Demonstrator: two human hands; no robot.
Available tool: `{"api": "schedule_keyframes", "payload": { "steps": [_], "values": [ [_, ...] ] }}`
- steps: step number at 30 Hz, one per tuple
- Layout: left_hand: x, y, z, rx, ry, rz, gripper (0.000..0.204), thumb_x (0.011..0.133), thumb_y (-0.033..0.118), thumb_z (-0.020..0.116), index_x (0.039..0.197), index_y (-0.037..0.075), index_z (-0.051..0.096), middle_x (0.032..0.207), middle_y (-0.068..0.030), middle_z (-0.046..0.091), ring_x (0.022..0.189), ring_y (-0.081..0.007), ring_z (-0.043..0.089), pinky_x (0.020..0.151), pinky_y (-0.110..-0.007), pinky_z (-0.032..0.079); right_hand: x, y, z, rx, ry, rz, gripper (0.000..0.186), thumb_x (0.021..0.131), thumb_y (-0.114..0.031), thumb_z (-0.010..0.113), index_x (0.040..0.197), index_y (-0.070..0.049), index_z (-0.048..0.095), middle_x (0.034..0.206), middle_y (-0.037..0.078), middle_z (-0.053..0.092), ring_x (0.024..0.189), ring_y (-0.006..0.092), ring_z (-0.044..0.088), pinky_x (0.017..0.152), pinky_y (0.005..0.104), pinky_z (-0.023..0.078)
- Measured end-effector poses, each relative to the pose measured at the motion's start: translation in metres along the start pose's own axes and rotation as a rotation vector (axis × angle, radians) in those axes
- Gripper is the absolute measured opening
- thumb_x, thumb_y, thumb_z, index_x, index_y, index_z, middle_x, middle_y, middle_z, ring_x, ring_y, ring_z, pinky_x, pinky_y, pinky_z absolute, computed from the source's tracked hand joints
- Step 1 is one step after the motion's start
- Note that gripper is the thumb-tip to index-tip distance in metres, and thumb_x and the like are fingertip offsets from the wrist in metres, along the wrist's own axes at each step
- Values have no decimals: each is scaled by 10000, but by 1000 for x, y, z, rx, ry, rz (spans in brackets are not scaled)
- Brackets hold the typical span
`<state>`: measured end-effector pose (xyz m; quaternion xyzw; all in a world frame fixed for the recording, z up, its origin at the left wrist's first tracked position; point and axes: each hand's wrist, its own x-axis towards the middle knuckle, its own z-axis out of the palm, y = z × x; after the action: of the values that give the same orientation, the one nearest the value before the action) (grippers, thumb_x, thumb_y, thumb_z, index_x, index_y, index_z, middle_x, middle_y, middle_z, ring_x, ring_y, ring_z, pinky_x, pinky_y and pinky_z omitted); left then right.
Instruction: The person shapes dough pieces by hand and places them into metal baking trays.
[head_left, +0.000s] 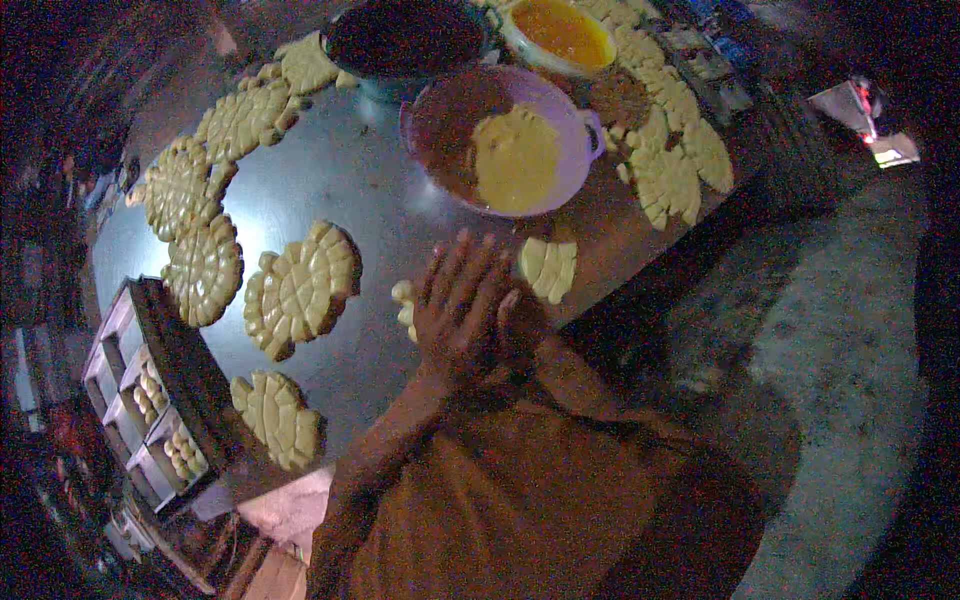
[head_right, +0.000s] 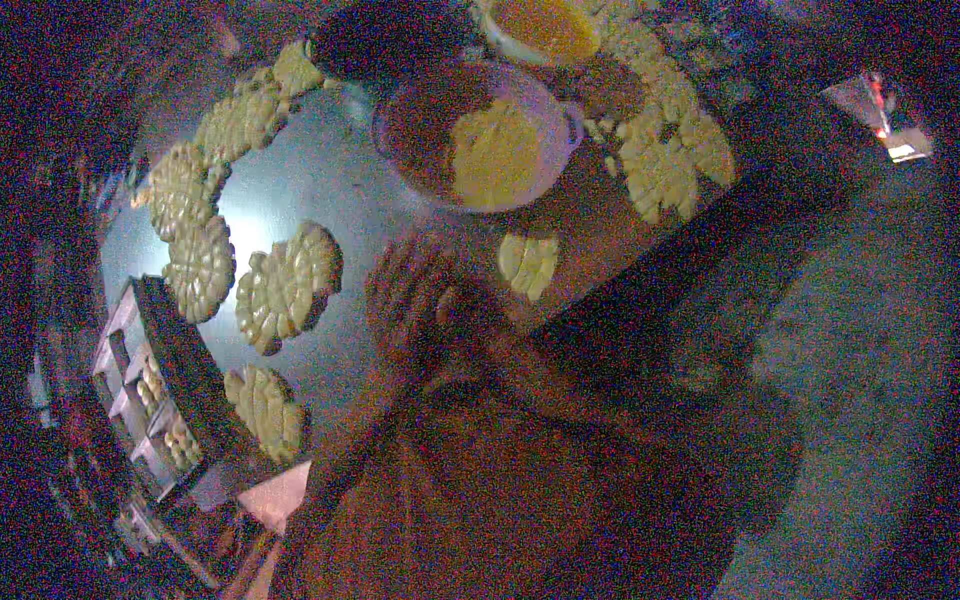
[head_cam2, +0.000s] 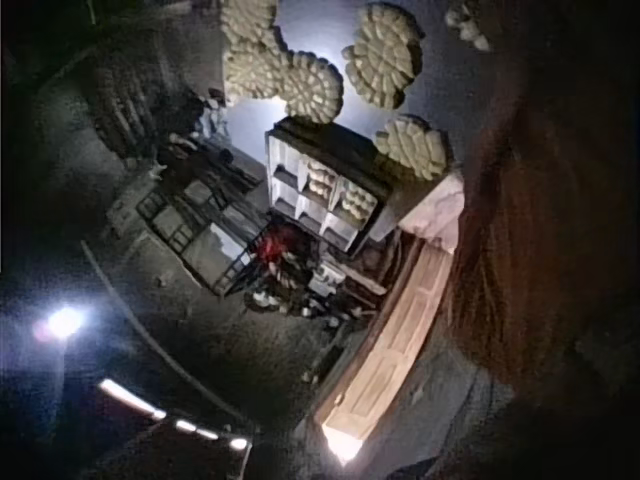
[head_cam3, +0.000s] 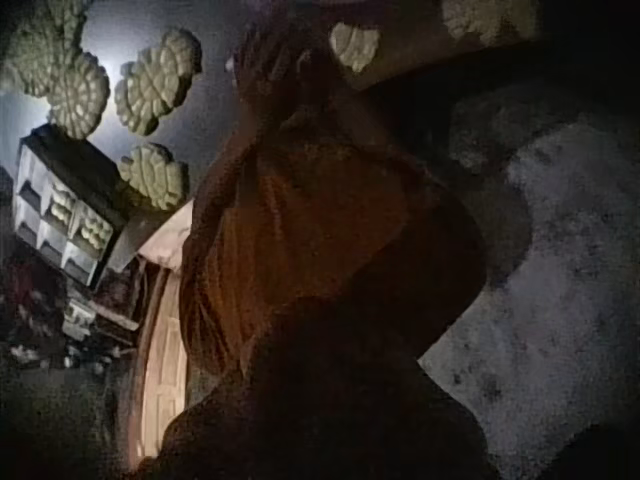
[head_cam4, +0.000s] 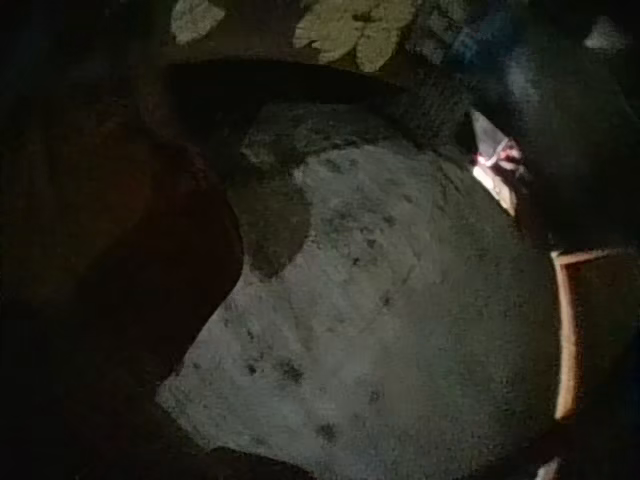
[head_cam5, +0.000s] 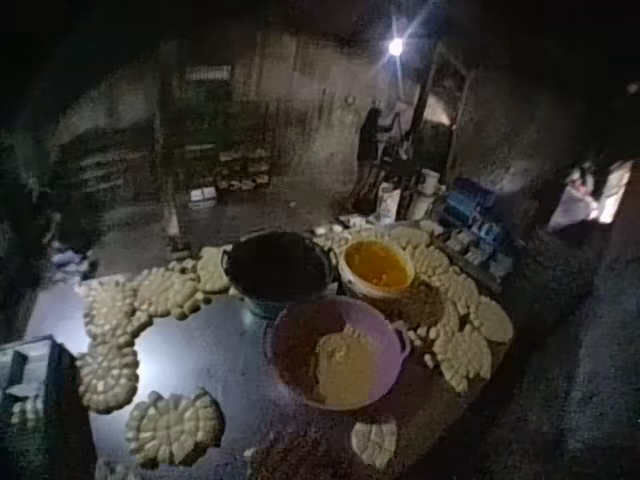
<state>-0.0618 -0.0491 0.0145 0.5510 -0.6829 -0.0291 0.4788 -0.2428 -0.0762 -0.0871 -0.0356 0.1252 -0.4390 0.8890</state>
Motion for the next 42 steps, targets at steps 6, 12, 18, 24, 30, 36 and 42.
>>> {"api": "schedule_keyframes", "payload": {
  "steps": [6, 12, 18, 24, 30, 36, 42],
  "values": [
    [29, 4, -25, -297, -160, -34, 307, 955, 279, 603, 1114, 34, 698, 1197, -179, 677, 1036, -299, 665, 925, -405, 512, 19, -12, 35, -415, 81, 17, 522, 909, -166, 726, 1390, -75, 547, 1315, 77, 626, 1171, 188, 595, 1012, 374, 497],
    [28, -24, 13, -805, -209, -469, 324, 995, 284, 548, 1120, 10, 669, 1163, -164, 683, 1000, -257, 655, 935, -386, 508, 96, -96, 88, -891, -34, -218, 525, 908, -130, 714, 1405, -81, 550, 1293, 61, 637, 1133, 168, 602, 981, 363, 505],
    [-12, -90, -50, -635, -185, -849, 331, 1023, 282, 515, 1112, -10, 644, 1114, -145, 688, 969, -223, 648, 950, -372, 504, 247, -251, 168, -1642, -87, -522, 503, 905, -99, 702, 1393, -88, 580, 1243, 49, 659, 1071, 147, 615, 924, 351, 525],
    [-124, -213, -78, -305, -202, -728, 276, 1005, 251, 558, 1074, -6, 632, 1023, -125, 678, 962, -234, 659, 912, -388, 538, 346, -356, 174, -2323, 175, 66, 496, 883, -83, 711, 1367, -85, 604, 1212, 56, 669, 1041, 153, 625, 876, 346, 543],
    [-95, -134, -89, -540, 146, -992, 262, 998, 232, 584, 1123, 4, 622, 1067, -138, 677, 973, -238, 650, 919, -389, 522, 375, -342, 163, -2426, 233, 268, 534, 871, -64, 715, 1387, -77, 576, 1244, 60, 655, 1070, 165, 621, 895, 355, 540],
    [-94, -122, -88, -702, 260, -1152, 207, 984, 182, 587, 1074, 9, 653, 1001, -87, 673, 937, -197, 631, 898, -358, 509, 383, -307, 160, -2356, 196, 213, 574, 859, -45, 718, 1406, -70, 548, 1275, 65, 641, 1100, 178, 617, 914, 364, 538],
    [-82, -122, -66, -645, 154, -1067, 185, 978, 173, 601, 1069, 17, 644, 1012, -92, 673, 940, -206, 639, 874, -357, 520, 325, -342, 166, -2121, 270, -9, 614, 847, -26, 721, 1426, -62, 520, 1307, 70, 627, 1129, 190, 613, 933, 374, 536]
  ]
}}
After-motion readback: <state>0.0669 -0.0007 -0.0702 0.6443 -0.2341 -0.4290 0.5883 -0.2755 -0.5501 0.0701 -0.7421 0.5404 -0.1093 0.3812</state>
